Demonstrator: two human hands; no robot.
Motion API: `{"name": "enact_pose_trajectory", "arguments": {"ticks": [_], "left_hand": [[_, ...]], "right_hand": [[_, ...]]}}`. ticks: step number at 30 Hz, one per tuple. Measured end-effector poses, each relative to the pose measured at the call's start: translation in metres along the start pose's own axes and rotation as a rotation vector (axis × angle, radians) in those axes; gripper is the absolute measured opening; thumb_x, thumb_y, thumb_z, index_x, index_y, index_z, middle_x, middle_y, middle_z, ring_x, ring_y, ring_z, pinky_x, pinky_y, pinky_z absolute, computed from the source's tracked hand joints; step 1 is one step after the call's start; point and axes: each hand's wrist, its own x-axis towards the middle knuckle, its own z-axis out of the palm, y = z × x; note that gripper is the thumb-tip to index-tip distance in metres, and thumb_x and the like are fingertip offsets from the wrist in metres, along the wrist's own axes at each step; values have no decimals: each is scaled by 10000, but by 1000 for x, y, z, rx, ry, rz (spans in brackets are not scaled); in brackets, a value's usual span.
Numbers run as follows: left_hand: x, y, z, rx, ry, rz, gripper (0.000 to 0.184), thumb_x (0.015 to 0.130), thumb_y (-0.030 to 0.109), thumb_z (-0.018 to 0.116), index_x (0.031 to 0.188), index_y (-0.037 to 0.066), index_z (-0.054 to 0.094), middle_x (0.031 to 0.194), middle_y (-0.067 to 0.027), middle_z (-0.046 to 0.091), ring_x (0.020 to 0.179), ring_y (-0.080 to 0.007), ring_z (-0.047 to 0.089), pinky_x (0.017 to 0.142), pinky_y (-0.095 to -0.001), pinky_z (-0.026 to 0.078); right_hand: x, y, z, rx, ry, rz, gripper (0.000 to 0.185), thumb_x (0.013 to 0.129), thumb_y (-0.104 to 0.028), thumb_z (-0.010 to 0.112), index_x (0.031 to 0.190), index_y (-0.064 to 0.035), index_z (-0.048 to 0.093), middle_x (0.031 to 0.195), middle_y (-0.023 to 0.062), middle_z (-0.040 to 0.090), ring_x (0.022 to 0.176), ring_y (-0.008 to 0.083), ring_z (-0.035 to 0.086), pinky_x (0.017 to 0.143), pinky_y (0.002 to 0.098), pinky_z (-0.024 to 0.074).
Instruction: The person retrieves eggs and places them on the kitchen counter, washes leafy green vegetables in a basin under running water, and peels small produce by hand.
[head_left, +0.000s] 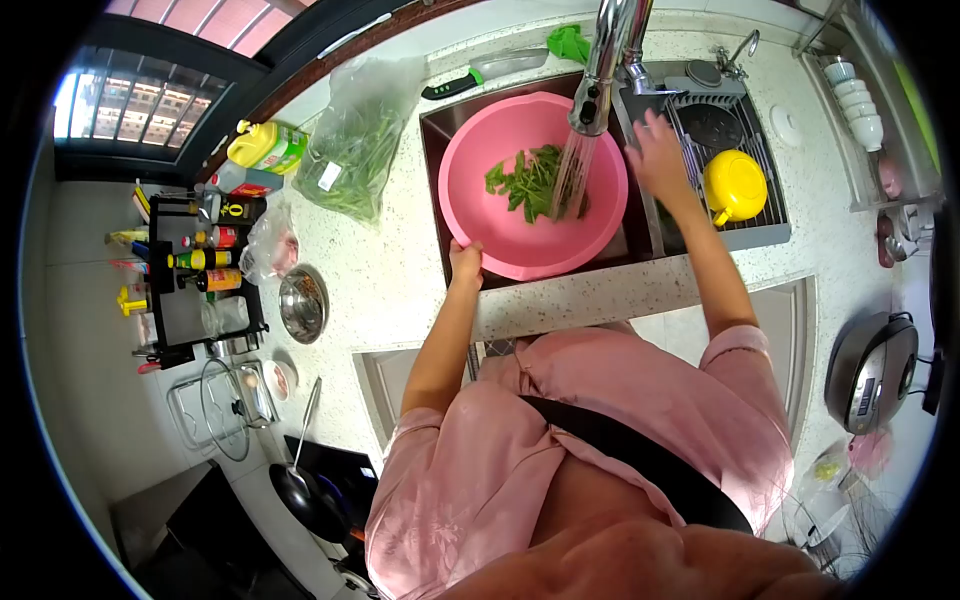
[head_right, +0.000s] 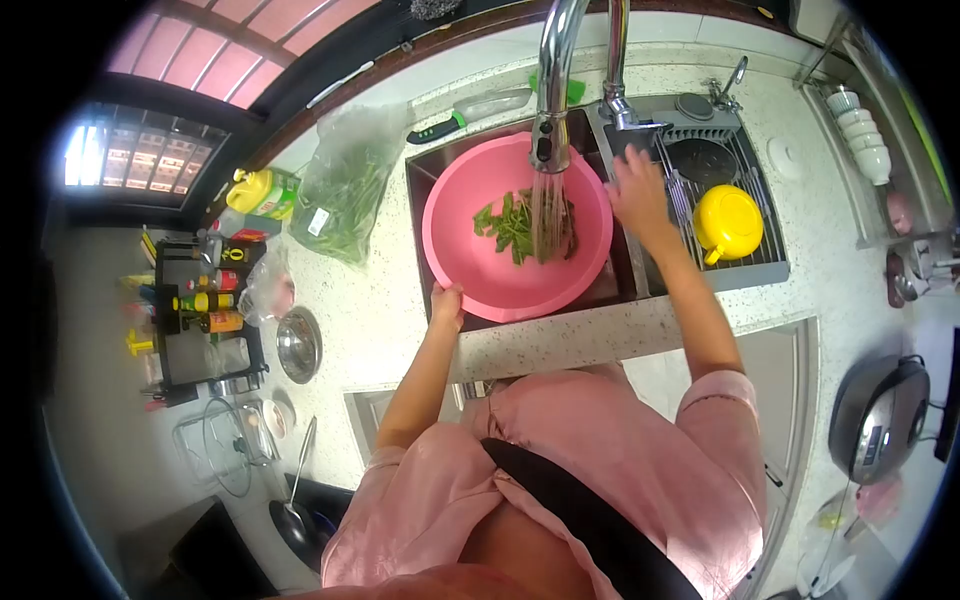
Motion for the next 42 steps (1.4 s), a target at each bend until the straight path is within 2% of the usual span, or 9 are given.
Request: {"name": "enact_pose_trajectory", "arguments": {"ticks": [5, 7, 12, 20, 27, 29, 31, 36, 42], "left_hand": [[49, -38, -22, 450, 116, 91, 394, 718, 50, 578, 1064, -66, 429, 972, -157, 545, 844, -208, 555, 696, -307, 469], [-34, 35, 14, 407, -113, 116, 710, 730, 73, 625, 1292, -115, 234, 1283, -267, 363, 1189, -334, 378, 979, -383, 312], [-41, 19, 33, 976, 99, 821, 775, 709, 128, 677, 1319, -65, 241, 1331, -300, 270, 1244, -404, 260, 1029, -415, 226], [-56, 18, 79, 490, -454, 525, 297, 830, 51, 571, 1106, -52, 529, 1043, -117, 597, 942, -144, 564, 829, -249, 433], [-40, 1, 132, 320, -520, 509, 217, 825, 17, 563, 1032, -51, 560, 947, -78, 600, 865, -141, 558, 801, -269, 447], [-46, -10, 144, 251, -361, 395, 210, 818, -3, 553, 1024, -45, 556, 913, -62, 592, 822, -123, 551, 748, -240, 452], [-40, -22, 154, 245, -280, 336, 273, 816, 16, 561, 1074, -64, 524, 929, -78, 592, 809, -125, 552, 723, -235, 454], [-42, -59, 142, 341, 116, 196, 510, 789, 110, 615, 1202, -107, 407, 1180, -189, 494, 1060, -239, 485, 886, -311, 385], [-79, -65, 171, 239, 85, 114, 555, 778, 102, 619, 1232, -104, 376, 1198, -181, 474, 1045, -230, 476, 860, -312, 385]], "right_hand": [[-53, -16, 21, 458, -236, 141, 137, 804, -143, 492, 827, -29, 564, 864, 217, 571, 827, 388, 544, 701, 446, 438], [-75, -19, 22, 529, -253, 228, 124, 781, -122, 482, 720, -24, 526, 726, 195, 549, 702, 392, 530, 618, 463, 415], [-97, -32, 4, 554, -255, 252, 96, 713, -113, 531, 767, -60, 590, 774, 170, 585, 725, 360, 551, 633, 439, 438], [-76, -44, -18, 414, -461, 177, 184, 753, -137, 536, 899, -68, 624, 961, 149, 603, 977, 322, 519, 825, 407, 417], [-87, 56, -72, 100, -110, -57, 169, 752, -184, 576, 822, -36, 615, 1140, 154, 531, 1021, 324, 497, 851, 404, 407], [-85, 108, -84, 530, -250, 173, 148, 711, -197, 560, 720, -61, 616, 930, 119, 596, 896, 295, 550, 757, 395, 435], [-79, 155, -99, 57, -123, -50, 157, 751, -180, 506, 702, -68, 604, 709, 130, 554, 701, 300, 546, 682, 404, 443], [-43, 183, -134, 598, 1, 130, 146, 772, -115, 539, 850, -12, 608, 790, 157, 598, 765, 337, 572, 687, 396, 463], [10, 244, -168, 715, 297, 311, 171, 791, -166, 594, 845, -6, 617, 688, 138, 626, 631, 273, 624, 595, 334, 486]]}}
